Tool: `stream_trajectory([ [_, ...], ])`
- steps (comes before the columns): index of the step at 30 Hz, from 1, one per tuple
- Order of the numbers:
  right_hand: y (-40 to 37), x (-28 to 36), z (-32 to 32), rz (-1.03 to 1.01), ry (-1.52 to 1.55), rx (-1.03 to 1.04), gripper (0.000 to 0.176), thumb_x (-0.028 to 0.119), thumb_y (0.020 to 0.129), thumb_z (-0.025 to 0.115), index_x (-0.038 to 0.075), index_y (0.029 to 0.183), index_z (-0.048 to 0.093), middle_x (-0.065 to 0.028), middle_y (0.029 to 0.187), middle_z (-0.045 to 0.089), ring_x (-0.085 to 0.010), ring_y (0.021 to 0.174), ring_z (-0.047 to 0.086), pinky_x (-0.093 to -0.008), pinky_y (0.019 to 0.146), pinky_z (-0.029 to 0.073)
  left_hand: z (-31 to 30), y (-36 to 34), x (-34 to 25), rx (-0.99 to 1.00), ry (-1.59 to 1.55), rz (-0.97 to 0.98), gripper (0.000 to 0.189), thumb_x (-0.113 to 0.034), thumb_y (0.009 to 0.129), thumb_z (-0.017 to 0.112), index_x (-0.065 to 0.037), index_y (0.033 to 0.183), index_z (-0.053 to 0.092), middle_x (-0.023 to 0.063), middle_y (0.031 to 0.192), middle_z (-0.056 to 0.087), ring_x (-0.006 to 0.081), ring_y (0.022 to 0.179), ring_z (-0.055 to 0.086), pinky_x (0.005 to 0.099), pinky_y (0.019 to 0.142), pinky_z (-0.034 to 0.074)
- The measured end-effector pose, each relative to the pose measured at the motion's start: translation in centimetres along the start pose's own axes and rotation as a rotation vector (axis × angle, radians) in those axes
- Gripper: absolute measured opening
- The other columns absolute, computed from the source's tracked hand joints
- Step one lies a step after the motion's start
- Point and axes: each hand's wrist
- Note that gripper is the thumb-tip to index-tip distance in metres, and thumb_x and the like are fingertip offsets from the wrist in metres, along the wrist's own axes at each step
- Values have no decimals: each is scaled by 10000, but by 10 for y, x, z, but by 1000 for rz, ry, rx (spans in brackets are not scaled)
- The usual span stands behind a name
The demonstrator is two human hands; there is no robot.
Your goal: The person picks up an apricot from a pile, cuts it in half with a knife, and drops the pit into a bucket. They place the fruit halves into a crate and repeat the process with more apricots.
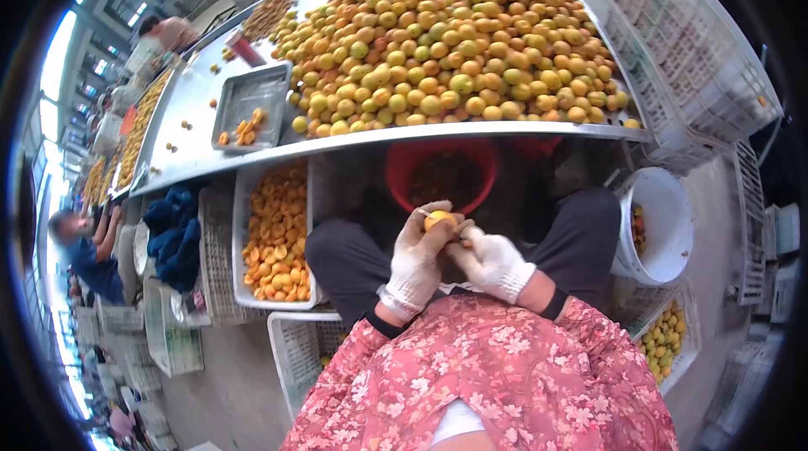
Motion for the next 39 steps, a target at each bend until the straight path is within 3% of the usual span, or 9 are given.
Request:
stream_trajectory([
  [4, -6, 10, -1, 99, 114, 52, 306, 277, 981, 586, -7, 1090, 619, -245, 947, 683, -393, 901, 685, -399, 774, 526, 2, 0, 0, -13, -90, -73, 332, -54, 971, 595, 6, 1283, 499, 150, 1130, 629, 260, 1083, 660, 361, 933, 550],
  [8, -10, 13, -5, 274, 242, 173, 334, 294, 1008, 546, -16, 1097, 635, -179, 987, 703, -261, 941, 686, -357, 805, 514, 4, -4, -6, 56, -114, -127, 322, -17, 957, 581, -18, 1274, 528, 147, 1186, 621, 290, 1137, 638, 389, 946, 552],
  [14, -17, 2, 1, 194, 299, 195, 329, 281, 1007, 538, -11, 1110, 649, -198, 1005, 701, -272, 963, 690, -362, 834, 528, 2, -8, 1, 140, -32, -121, 414, 22, 886, 594, -16, 1294, 532, 184, 1240, 622, 338, 1179, 623, 428, 1016, 513],
  [18, -21, 0, -1, -89, -321, -25, 344, 358, 946, 616, 34, 1060, 607, -183, 792, 687, -360, 667, 684, -425, 593, 553, 8, -9, -5, 246, -101, -37, 465, 34, 867, 630, -22, 1314, 517, 151, 1337, 574, 285, 1251, 574, 388, 1063, 474],
  [20, -22, -2, -1, -168, -368, -118, 372, 396, 917, 642, 60, 1055, 561, -170, 726, 670, -363, 563, 649, -442, 512, 528, 4, -8, -4, 253, -85, -41, 512, 36, 856, 642, -23, 1345, 501, 149, 1367, 556, 259, 1248, 571, 373, 1067, 468],
  [25, -21, 9, -6, 0, -395, -212, 717, 374, 873, 707, 89, 1454, 399, -168, 691, 651, -385, 587, 656, -457, 549, 543, 0, -4, -1, 117, -8, -185, 535, 4, 853, 657, -30, 1366, 507, 137, 1272, 601, 223, 1117, 624, 364, 1005, 504],
  [30, -17, -7, -11, -82, -286, -22, 831, 311, 901, 618, 64, 1552, 166, -212, 778, 668, -397, 672, 677, -459, 616, 559, 1, -1, 7, 110, 146, -122, 465, 6, 886, 626, -32, 1342, 546, 90, 1207, 613, 171, 1058, 622, 308, 959, 505],
  [34, -17, -11, -15, 33, -65, -36, 712, 219, 904, 629, 41, 1505, 292, -218, 835, 682, -361, 743, 704, -390, 670, 569, 9, -4, 8, 58, 192, -106, 485, 7, 857, 601, -17, 1337, 542, 85, 1212, 607, 162, 1091, 599, 280, 984, 472],
  [39, -12, 2, -27, 143, 228, -84, 497, 146, 918, 672, 35, 1373, 509, -73, 961, 708, -103, 886, 656, -266, 795, 526, 4, -5, 18, 50, 173, 31, 526, 42, 839, 571, -12, 1359, 511, 96, 1244, 596, 194, 1136, 591, 321, 1003, 480],
])
Point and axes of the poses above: each hand's wrist, its own y-axis towards the middle knuckle, its own z-axis out of the palm, x = y × z
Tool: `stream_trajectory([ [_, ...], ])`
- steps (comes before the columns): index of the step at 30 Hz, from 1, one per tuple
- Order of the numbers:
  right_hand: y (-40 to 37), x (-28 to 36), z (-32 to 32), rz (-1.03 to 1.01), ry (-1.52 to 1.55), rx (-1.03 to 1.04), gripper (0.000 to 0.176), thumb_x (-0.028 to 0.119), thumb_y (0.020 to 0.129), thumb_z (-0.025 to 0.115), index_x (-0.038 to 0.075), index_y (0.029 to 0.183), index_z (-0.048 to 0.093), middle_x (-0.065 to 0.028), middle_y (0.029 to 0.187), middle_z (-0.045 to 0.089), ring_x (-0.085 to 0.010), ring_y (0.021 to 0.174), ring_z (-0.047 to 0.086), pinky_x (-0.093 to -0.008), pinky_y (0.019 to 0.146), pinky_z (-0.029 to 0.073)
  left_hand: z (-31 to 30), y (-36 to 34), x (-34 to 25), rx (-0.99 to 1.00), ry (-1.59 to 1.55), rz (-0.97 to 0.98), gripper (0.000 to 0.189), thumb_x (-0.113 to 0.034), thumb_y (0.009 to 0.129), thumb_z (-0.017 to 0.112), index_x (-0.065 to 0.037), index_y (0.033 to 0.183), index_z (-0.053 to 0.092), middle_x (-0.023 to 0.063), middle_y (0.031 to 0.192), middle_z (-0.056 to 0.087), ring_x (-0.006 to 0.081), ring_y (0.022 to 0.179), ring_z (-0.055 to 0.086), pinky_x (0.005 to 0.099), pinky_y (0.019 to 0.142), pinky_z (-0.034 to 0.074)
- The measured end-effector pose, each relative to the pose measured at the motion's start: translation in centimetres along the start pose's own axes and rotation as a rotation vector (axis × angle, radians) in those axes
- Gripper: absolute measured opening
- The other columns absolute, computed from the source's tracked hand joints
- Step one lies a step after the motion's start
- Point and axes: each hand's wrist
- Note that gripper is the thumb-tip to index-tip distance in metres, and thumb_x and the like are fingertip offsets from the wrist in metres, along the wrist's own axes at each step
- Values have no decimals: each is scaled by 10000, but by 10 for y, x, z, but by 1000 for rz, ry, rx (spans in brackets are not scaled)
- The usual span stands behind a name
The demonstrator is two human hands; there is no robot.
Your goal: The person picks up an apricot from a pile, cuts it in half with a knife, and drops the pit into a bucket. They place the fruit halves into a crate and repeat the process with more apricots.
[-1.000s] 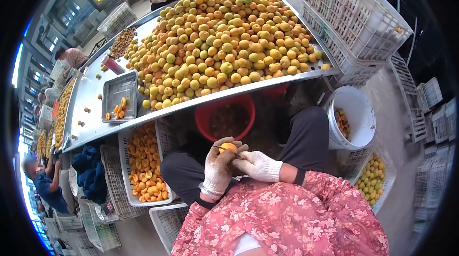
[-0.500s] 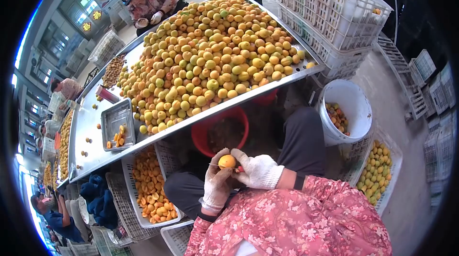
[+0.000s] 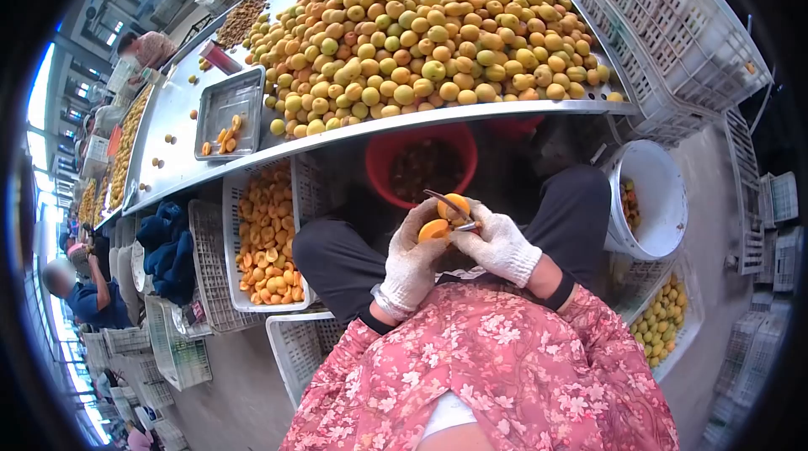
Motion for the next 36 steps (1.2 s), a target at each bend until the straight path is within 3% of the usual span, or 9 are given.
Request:
stream_trajectory([
  [5, 3, 4, 3, -32, 57, 32, 507, 128, 915, 670, 31, 1385, 508, -43, 1015, 691, -83, 917, 623, -264, 808, 519, -4, 1, -20, 36, -293, -137, 450, -54, 919, 591, -11, 1359, 510, 113, 1269, 594, 209, 1175, 579, 333, 1005, 479],
  [10, 11, 21, -4, 154, 157, 287, 461, 130, 925, 645, 30, 1363, 540, -15, 1060, 664, -62, 965, 582, -247, 861, 495, -17, -2, -17, 66, -210, -163, 385, -130, 965, 599, -9, 1325, 538, 99, 1206, 627, 188, 1104, 611, 312, 967, 491],
  [13, 14, 51, -4, 357, 139, 153, 348, 146, 931, 645, 32, 1256, 602, 2, 889, 662, -26, 713, 567, -202, 614, 468, -17, -3, -11, 17, -182, -178, 362, -155, 983, 592, -11, 1312, 547, 77, 1129, 653, 154, 1008, 634, 287, 921, 499],
  [14, 16, 47, 0, 251, 197, 114, 282, 172, 930, 654, 35, 1175, 624, 16, 778, 634, -21, 575, 525, -194, 502, 405, -17, -4, -10, 10, -163, -153, 357, -173, 988, 595, -17, 1307, 550, 76, 1142, 647, 144, 1001, 635, 276, 906, 506],
  [19, 23, 42, 5, 298, 286, 107, 220, 196, 917, 670, 27, 1047, 618, 19, 692, 590, -36, 517, 501, -205, 470, 391, -12, -7, -10, 0, -123, -41, 346, -204, 1005, 583, -24, 1298, 544, 86, 1126, 639, 149, 951, 647, 283, 847, 539],
  [24, 22, 30, 13, 267, 428, 113, 187, 190, 908, 668, 24, 967, 604, 24, 646, 556, -40, 500, 480, -206, 451, 375, -12, -13, -14, -20, -331, -199, 291, -217, 1022, 517, -15, 1231, 537, 88, 1024, 617, 168, 820, 640, 291, 691, 549],
  [28, 20, 30, 13, 305, 468, 116, 167, 186, 912, 653, 29, 945, 606, 22, 644, 555, -44, 484, 474, -210, 440, 366, -14, -12, -13, 4, -202, -183, 295, -239, 1019, 491, -15, 1205, 535, 91, 1013, 612, 164, 779, 635, 278, 673, 540],
  [31, 22, 26, 17, 330, 472, 99, 165, 190, 919, 644, 31, 945, 611, 27, 642, 554, -44, 470, 463, -213, 435, 362, -16, -9, -10, -27, -482, -271, 303, -252, 1013, 486, -17, 1198, 535, 92, 1016, 609, 161, 780, 634, 269, 667, 538],
  [36, 25, 28, 16, 364, 516, 43, 170, 200, 938, 626, 31, 956, 627, 31, 666, 574, -37, 485, 476, -208, 443, 371, -9, -12, -19, -29, -206, -163, 296, -242, 1015, 495, -16, 1201, 541, 103, 1039, 622, 170, 837, 650, 276, 686, 556],
])
Point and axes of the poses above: each hand's wrist, its own y-axis towards the middle knuckle, its own z-axis out of the palm, x = y × z
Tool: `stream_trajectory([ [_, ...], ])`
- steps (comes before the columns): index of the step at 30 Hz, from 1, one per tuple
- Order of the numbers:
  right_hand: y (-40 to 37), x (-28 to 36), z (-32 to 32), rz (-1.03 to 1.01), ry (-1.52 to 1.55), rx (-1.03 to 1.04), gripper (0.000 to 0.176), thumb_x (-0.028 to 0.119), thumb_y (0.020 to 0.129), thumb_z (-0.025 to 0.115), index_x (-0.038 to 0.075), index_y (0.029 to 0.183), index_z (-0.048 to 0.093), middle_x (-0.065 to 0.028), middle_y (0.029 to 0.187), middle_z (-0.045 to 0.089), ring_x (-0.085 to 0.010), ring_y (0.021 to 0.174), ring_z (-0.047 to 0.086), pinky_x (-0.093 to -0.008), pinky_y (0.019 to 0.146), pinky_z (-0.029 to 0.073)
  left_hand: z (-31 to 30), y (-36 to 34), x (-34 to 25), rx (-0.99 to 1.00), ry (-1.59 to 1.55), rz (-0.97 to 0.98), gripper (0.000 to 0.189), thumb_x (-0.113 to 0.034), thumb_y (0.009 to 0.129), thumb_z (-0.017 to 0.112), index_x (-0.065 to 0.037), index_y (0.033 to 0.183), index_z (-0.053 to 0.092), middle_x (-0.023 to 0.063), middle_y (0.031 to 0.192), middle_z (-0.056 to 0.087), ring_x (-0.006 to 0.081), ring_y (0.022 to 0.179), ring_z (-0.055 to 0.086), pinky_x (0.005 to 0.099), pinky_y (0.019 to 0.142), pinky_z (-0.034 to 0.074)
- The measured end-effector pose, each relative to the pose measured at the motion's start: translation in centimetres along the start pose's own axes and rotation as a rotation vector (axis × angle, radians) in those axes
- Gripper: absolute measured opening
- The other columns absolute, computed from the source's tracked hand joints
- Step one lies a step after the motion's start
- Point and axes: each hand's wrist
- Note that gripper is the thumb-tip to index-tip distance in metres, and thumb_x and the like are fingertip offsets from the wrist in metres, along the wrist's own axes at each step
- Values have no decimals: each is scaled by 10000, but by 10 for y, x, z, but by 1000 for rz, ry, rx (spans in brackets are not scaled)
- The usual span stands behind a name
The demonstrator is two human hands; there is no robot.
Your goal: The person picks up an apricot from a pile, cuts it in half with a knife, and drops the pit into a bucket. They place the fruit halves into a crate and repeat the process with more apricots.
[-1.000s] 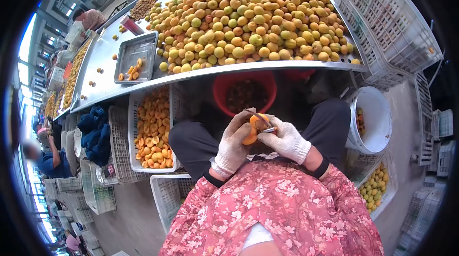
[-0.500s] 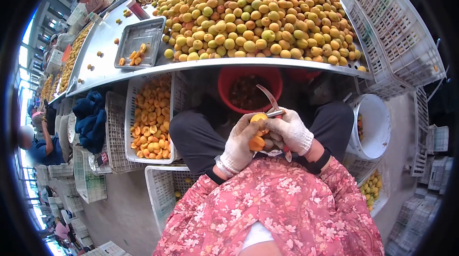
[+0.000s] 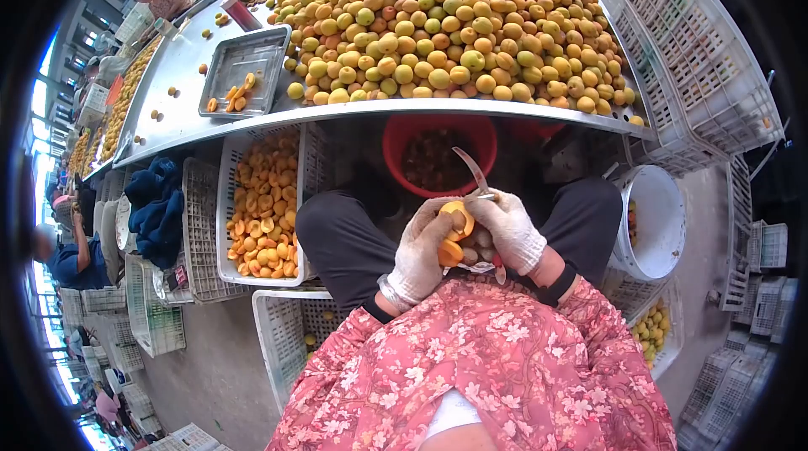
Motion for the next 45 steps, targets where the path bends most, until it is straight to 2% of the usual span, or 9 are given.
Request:
stream_trajectory([
  [2, 1, -2, 2, -119, -245, -24, 181, 208, 953, 614, 28, 958, 639, 25, 702, 601, -32, 515, 498, -203, 462, 388, 0, -2, 8, -16, 26, 51, 296, -233, 1017, 487, -12, 1208, 536, 116, 1028, 630, 181, 820, 658, 283, 690, 561],
  [13, 0, -12, -2, -86, -137, -45, 190, 217, 951, 639, 28, 966, 626, 12, 719, 609, -34, 540, 513, -207, 481, 410, 3, -5, 3, 54, -220, -72, 332, -172, 1009, 483, -7, 1296, 481, 168, 996, 643, 211, 789, 671, 301, 687, 569],
  [18, -1, -2, 3, -253, -192, -153, 148, 169, 937, 677, 46, 996, 621, 14, 721, 604, -32, 537, 508, -205, 468, 406, 3, -6, 5, 143, -123, 26, 507, -75, 938, 614, -80, 1406, 422, 138, 1156, 583, 220, 886, 664, 353, 773, 591],
  [22, 1, 23, 9, -580, 94, -264, 59, 87, 984, 583, 40, 1016, 568, -14, 612, 554, -106, 419, 494, -245, 415, 399, 3, -7, 8, 119, -88, 23, 563, -58, 899, 667, -98, 1401, 415, 128, 1108, 579, 209, 887, 661, 343, 763, 591],
  [27, 1, 40, 30, -800, 154, -265, 105, 101, 1002, 594, 37, 1079, 562, -32, 676, 575, -102, 482, 527, -239, 448, 420, 6, -4, 13, 38, 107, 68, 556, -11, 868, 680, -90, 1349, 411, 120, 1086, 562, 189, 867, 646, 344, 742, 590],
  [35, 6, 19, 37, -825, 63, -236, 131, 52, 988, 591, 27, 1109, 550, -26, 785, 603, -78, 562, 558, -221, 492, 450, 9, -7, 14, -26, 306, 142, 495, -25, 877, 678, -61, 1309, 440, 91, 1158, 551, 141, 895, 617, 285, 773, 567],
  [39, 7, 34, 37, -627, 194, -402, 158, 187, 1009, 570, 31, 1006, 595, 0, 579, 488, -98, 438, 447, -258, 429, 352, 11, -11, 12, 32, 354, 125, 490, -41, 907, 656, -45, 1351, 449, 76, 1132, 585, 123, 896, 607, 269, 772, 555],
  [42, 31, 16, 20, -569, 461, -350, 190, 231, 1001, 600, 47, 954, 603, 20, 552, 424, -95, 412, 385, -279, 426, 332, 0, -6, 19, 139, 543, 282, 480, -59, 936, 632, -38, 1383, 457, 70, 1086, 606, 103, 849, 611, 251, 734, 542],
  [45, 38, 7, 10, -362, 610, -375, 208, 256, 995, 618, 69, 909, 592, 35, 531, 376, -100, 400, 339, -290, 427, 308, -9, -4, 26, 180, 594, 248, 462, -74, 956, 615, -35, 1391, 465, 56, 1031, 611, 88, 790, 615, 236, 705, 526],
])
Point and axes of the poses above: each hand's wrist, its own y-axis towards the middle knuckle, its own z-axis out of the palm, x = y × z
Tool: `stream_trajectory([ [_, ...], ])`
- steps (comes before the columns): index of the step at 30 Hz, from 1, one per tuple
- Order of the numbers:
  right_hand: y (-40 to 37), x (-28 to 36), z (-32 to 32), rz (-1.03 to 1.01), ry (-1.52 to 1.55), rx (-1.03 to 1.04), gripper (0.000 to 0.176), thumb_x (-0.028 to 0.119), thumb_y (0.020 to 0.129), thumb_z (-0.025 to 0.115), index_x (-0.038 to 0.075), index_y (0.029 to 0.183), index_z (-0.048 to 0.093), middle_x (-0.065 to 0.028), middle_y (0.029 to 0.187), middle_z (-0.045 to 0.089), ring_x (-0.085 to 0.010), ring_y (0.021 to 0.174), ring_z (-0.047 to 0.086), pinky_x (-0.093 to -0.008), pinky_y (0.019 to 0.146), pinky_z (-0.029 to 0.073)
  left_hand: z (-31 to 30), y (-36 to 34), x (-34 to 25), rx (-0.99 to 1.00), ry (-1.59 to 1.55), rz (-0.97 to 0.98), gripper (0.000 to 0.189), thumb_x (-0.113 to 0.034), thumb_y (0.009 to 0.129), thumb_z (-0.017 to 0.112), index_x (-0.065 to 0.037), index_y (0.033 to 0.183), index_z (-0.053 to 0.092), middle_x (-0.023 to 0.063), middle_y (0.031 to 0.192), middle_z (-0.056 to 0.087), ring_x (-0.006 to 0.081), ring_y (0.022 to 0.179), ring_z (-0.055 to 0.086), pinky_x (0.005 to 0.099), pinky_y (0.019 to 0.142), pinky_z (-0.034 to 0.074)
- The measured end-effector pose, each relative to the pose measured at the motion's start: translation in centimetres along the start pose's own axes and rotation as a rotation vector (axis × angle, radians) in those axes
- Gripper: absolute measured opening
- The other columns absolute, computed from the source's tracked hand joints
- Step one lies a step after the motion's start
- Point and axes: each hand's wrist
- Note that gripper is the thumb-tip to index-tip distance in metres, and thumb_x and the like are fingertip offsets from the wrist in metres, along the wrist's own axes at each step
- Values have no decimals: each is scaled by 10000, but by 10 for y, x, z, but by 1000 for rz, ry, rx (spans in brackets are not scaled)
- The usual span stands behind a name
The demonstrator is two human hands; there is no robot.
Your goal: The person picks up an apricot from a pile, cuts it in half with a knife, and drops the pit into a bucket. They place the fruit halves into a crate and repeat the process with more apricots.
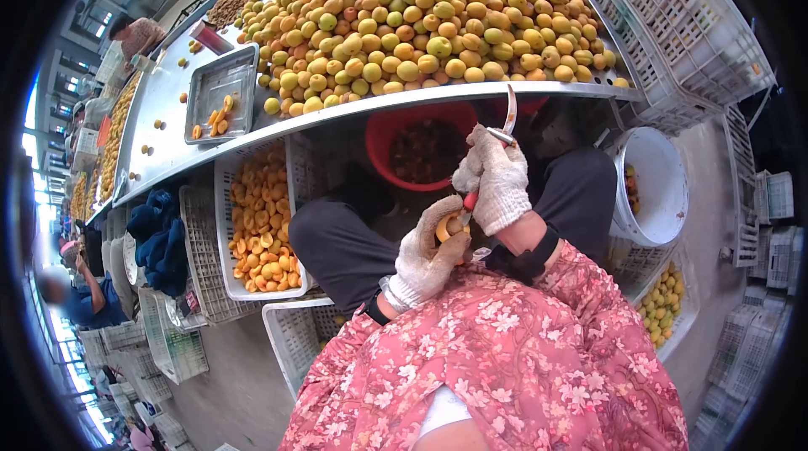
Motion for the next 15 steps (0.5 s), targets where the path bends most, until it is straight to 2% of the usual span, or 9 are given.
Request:
stream_trajectory([
  [2, 2, -3, -5, 112, 101, -28, 165, 186, 974, 628, 72, 869, 569, 25, 519, 395, -108, 387, 363, -292, 389, 304, -1, 1, 3, 23, -4, -6, 464, -69, 958, 612, -38, 1396, 461, 54, 1020, 612, 85, 770, 613, 233, 701, 522],
  [7, 9, -9, -13, 264, 176, -84, 225, 240, 997, 590, 113, 819, 536, 61, 506, 340, -112, 379, 305, -297, 419, 303, 2, 5, 1, 12, -67, -40, 470, -42, 956, 609, -48, 1401, 459, 47, 995, 614, 83, 760, 612, 228, 700, 517],
  [13, 15, -14, -26, 304, 207, -55, 224, 249, 1009, 570, 124, 828, 528, 69, 508, 336, -100, 385, 317, -289, 429, 308, 0, 10, 9, 53, 123, 0, 486, 15, 929, 607, -55, 1390, 470, 53, 1034, 608, 95, 839, 620, 252, 746, 534],
  [14, 18, -15, -29, 303, 213, -60, 224, 249, 1009, 570, 124, 828, 528, 69, 508, 336, -100, 385, 317, -289, 429, 308, 0, 12, 8, 66, 257, 132, 493, 31, 920, 602, -56, 1389, 472, 52, 1038, 606, 96, 877, 618, 256, 758, 538],
  [15, 22, -17, -33, 399, 310, -28, 228, 263, 1017, 563, 121, 840, 541, 77, 517, 341, -91, 397, 321, -281, 430, 305, 0, 13, 7, 79, 389, 267, 501, 48, 912, 597, -57, 1387, 475, 50, 1041, 604, 98, 915, 615, 261, 771, 542],
])
Point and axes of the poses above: each hand's wrist, its own y-axis towards the middle knuckle, its own z-axis out of the palm, x = y × z
